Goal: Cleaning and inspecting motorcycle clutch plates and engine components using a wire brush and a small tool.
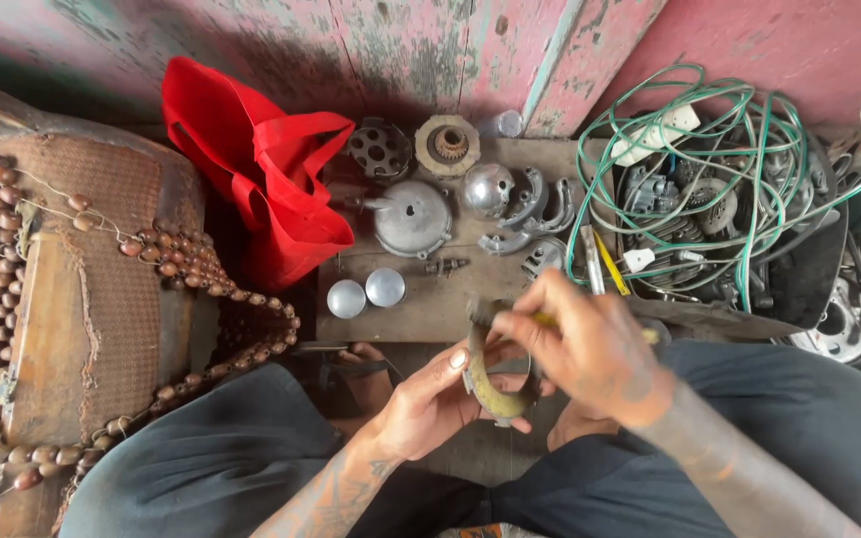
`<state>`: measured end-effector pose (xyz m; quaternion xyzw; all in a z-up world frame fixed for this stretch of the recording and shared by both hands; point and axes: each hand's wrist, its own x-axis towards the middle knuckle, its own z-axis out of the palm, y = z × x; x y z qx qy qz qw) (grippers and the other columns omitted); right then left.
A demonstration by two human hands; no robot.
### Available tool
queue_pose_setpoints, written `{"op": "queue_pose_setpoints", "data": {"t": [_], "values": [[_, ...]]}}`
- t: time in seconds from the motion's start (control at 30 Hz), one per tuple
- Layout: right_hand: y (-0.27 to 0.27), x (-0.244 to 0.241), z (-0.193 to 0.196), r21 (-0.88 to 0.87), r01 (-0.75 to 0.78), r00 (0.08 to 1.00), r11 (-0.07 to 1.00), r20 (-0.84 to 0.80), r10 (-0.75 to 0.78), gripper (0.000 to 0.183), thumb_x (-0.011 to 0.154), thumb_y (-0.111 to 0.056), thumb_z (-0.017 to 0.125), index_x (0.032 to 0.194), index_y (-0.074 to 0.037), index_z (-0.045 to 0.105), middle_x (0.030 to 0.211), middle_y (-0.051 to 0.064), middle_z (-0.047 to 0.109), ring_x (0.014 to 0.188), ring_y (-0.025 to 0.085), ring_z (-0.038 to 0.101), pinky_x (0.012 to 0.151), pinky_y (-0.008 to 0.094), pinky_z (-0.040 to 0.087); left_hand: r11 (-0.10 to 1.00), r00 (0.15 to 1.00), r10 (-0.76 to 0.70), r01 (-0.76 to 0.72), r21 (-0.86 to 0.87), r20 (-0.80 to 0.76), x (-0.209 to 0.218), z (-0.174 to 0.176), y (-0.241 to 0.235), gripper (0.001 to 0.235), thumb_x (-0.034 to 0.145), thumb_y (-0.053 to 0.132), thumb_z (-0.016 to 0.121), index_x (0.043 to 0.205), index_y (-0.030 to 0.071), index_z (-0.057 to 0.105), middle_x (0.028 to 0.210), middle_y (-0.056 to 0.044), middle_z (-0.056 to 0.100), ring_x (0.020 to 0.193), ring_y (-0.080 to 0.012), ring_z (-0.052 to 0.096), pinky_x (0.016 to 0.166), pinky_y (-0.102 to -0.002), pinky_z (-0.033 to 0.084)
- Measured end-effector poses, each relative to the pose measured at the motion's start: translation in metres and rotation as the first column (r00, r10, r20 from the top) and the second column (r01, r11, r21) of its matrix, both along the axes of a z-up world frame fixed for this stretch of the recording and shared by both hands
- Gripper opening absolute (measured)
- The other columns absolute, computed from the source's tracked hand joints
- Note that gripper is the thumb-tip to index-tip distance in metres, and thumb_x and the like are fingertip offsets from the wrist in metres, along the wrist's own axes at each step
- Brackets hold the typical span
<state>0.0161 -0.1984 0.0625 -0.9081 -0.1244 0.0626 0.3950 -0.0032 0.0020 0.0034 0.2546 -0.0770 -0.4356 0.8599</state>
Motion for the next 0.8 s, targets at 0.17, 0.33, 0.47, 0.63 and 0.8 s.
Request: {"op": "queue_pose_setpoints", "data": {"t": [0.17, 0.33, 0.47, 0.63, 0.8], "values": [[-0.046, 0.030, -0.010, 0.023, 0.257, 0.966, 0.966, 0.008, -0.258, 0.023, 0.099, -0.031, 0.066, 0.098, -0.010, 0.057, 0.063, 0.001, 0.061, 0.053, 0.011, 0.052, 0.051, 0.029, 0.037, 0.989, 0.994, -0.107, 0.104, -0.101, -0.022, -0.008, 0.009, 0.000, 0.087, 0.098, 0.049, 0.055, 0.166, 0.006, 0.023, 0.167, -0.023, 0.033, 0.136, -0.0459, 0.051, 0.095, -0.060, 0.053], [-0.064, 0.020, 0.020, 0.205, 0.255, 0.963, 0.945, 0.030, -0.267, 0.019, 0.100, -0.011, 0.069, 0.107, -0.003, 0.053, 0.074, 0.006, 0.063, 0.068, 0.009, 0.054, 0.063, 0.023, 0.041, 0.971, 0.990, -0.141, 0.136, -0.199, -0.011, -0.010, 0.014, 0.010, 0.071, 0.105, 0.054, 0.045, 0.164, 0.017, 0.032, 0.174, -0.026, 0.025, 0.143, -0.0518, 0.045, 0.100, -0.065, 0.049], [-0.060, 0.007, 0.024, 0.094, 0.096, 0.988, 0.991, 0.110, -0.107, 0.024, 0.087, -0.016, 0.077, 0.102, -0.004, 0.062, 0.081, 0.006, 0.073, 0.068, 0.011, 0.069, 0.059, 0.021, 0.053, 0.979, 0.994, -0.102, 0.107, -0.172, 0.036, -0.011, 0.013, 0.011, 0.074, 0.104, 0.052, 0.047, 0.164, 0.011, 0.029, 0.173, -0.025, 0.026, 0.141, -0.0485, 0.047, 0.100, -0.063, 0.050], [-0.046, 0.010, 0.034, 0.000, -0.170, 0.947, 0.985, 0.278, 0.163, 0.019, 0.083, -0.025, 0.079, 0.090, -0.010, 0.069, 0.075, 0.000, 0.071, 0.057, 0.015, 0.059, 0.053, 0.028, 0.046, 0.985, 0.994, -0.102, 0.107, -0.138, 0.046, -0.009, 0.018, 0.009, 0.074, 0.104, 0.048, 0.046, 0.164, 0.009, 0.027, 0.170, -0.026, 0.029, 0.138, -0.0452, 0.048, 0.098, -0.068, 0.051], [-0.038, 0.014, 0.045, 0.046, -0.319, 0.883, 0.947, 0.377, 0.279, 0.016, 0.082, -0.022, 0.081, 0.083, -0.011, 0.069, 0.072, -0.001, 0.074, 0.058, 0.018, 0.068, 0.060, 0.032, 0.053, 0.983, 0.979, -0.181, 0.183, -0.007, 0.098, -0.007, 0.024, 0.006, 0.091, 0.100, 0.048, 0.053, 0.166, -0.003, 0.019, 0.162, -0.018, 0.035, 0.128, -0.0326, 0.054, 0.088, -0.055, 0.057]]}}
